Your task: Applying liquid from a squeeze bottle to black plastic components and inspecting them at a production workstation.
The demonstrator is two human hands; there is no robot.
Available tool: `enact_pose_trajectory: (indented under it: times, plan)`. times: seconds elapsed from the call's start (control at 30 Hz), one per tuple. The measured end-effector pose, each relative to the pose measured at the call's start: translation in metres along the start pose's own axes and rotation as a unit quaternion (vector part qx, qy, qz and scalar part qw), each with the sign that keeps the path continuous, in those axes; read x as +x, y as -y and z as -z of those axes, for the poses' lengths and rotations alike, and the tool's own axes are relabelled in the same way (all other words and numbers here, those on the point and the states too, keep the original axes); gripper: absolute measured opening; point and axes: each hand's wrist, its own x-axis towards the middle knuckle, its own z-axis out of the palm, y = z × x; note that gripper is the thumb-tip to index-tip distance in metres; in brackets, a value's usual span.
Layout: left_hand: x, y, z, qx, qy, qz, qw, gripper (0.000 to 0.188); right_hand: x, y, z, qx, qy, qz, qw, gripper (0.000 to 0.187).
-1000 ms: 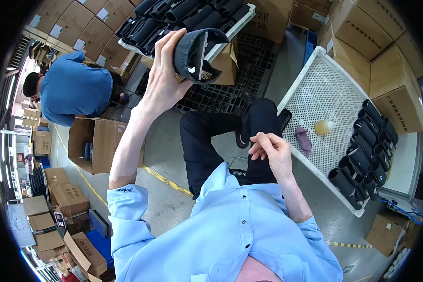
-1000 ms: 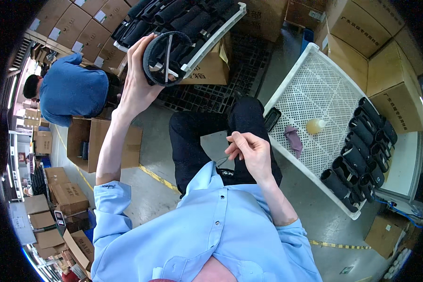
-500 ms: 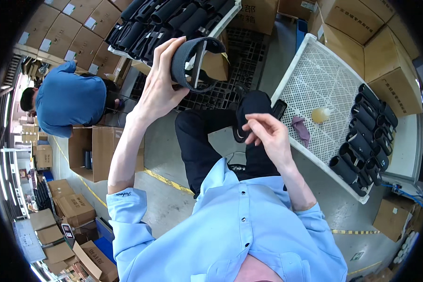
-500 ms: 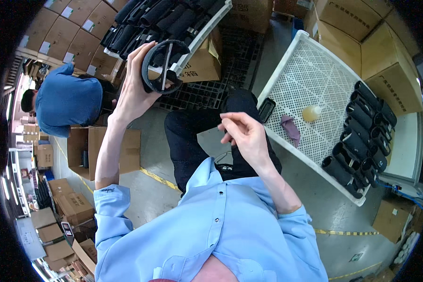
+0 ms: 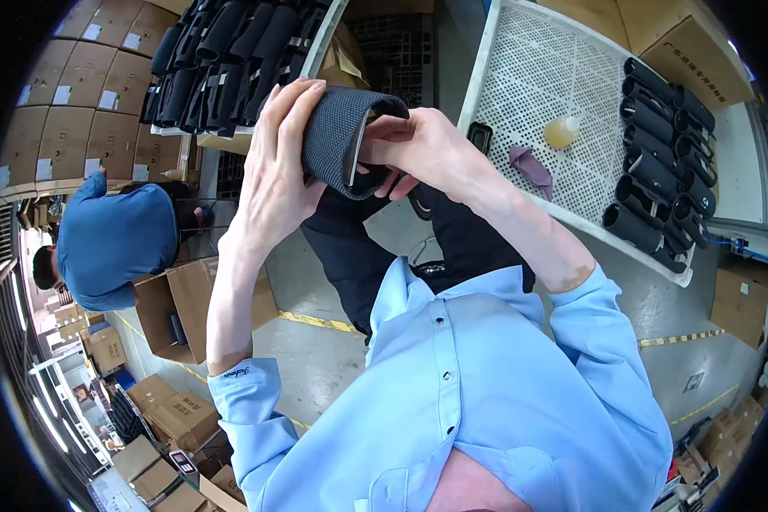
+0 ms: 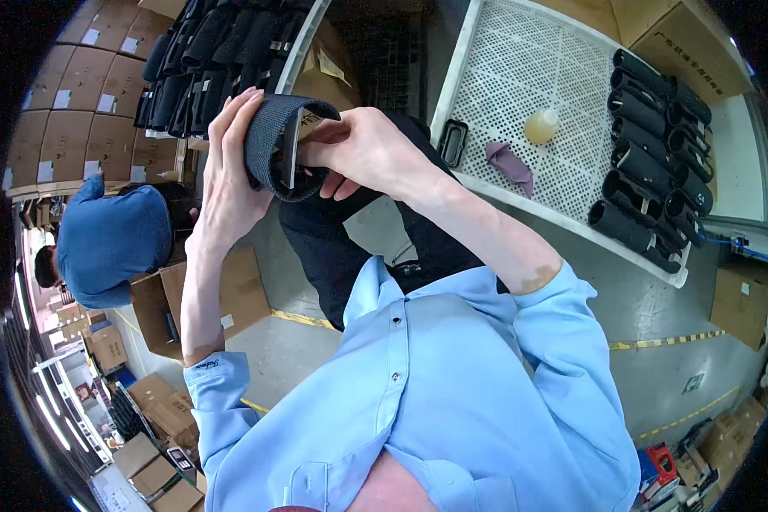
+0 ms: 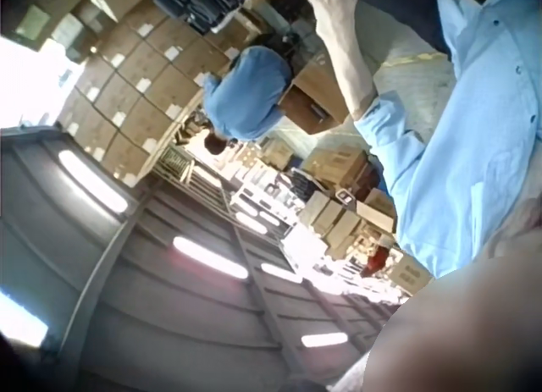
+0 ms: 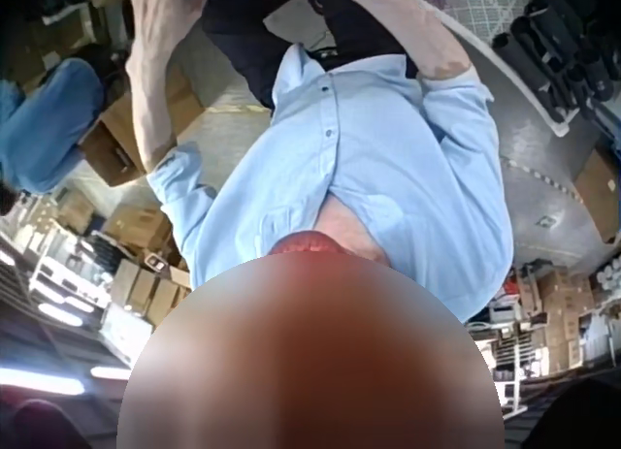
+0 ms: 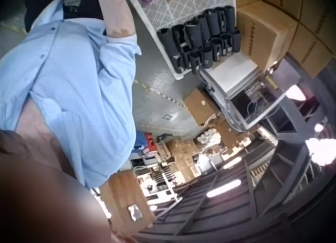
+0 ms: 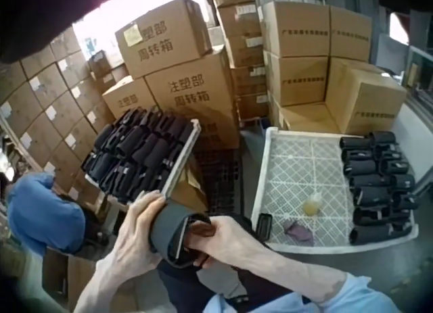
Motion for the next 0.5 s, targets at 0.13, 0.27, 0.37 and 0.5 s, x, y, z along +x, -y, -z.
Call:
enact_pose_trajectory:
  times: [0.13,0.27,0.37,0.5]
  plan:
    - [0.003,-0.006,-0.004,0.034,0.008,-0.014,0.999,0.101,-0.001,-0.006,-0.002,-0.018,-0.014,-0.001,1.0,0.03]
    - [0.004,-0.009,-0.006,0.036,0.01,-0.008,0.999,0.101,-0.005,-0.006,-0.004,-0.061,-0.066,0.021,0.996,0.028]
    - [0.004,-0.011,-0.007,0.032,0.019,0.007,0.999,0.101,-0.007,-0.004,-0.004,-0.089,-0.072,0.01,0.993,0.023]
    - [0.005,-0.014,-0.006,0.029,0.033,0.021,0.999,0.101,-0.008,-0.011,-0.005,-0.114,-0.093,0.039,0.988,0.02]
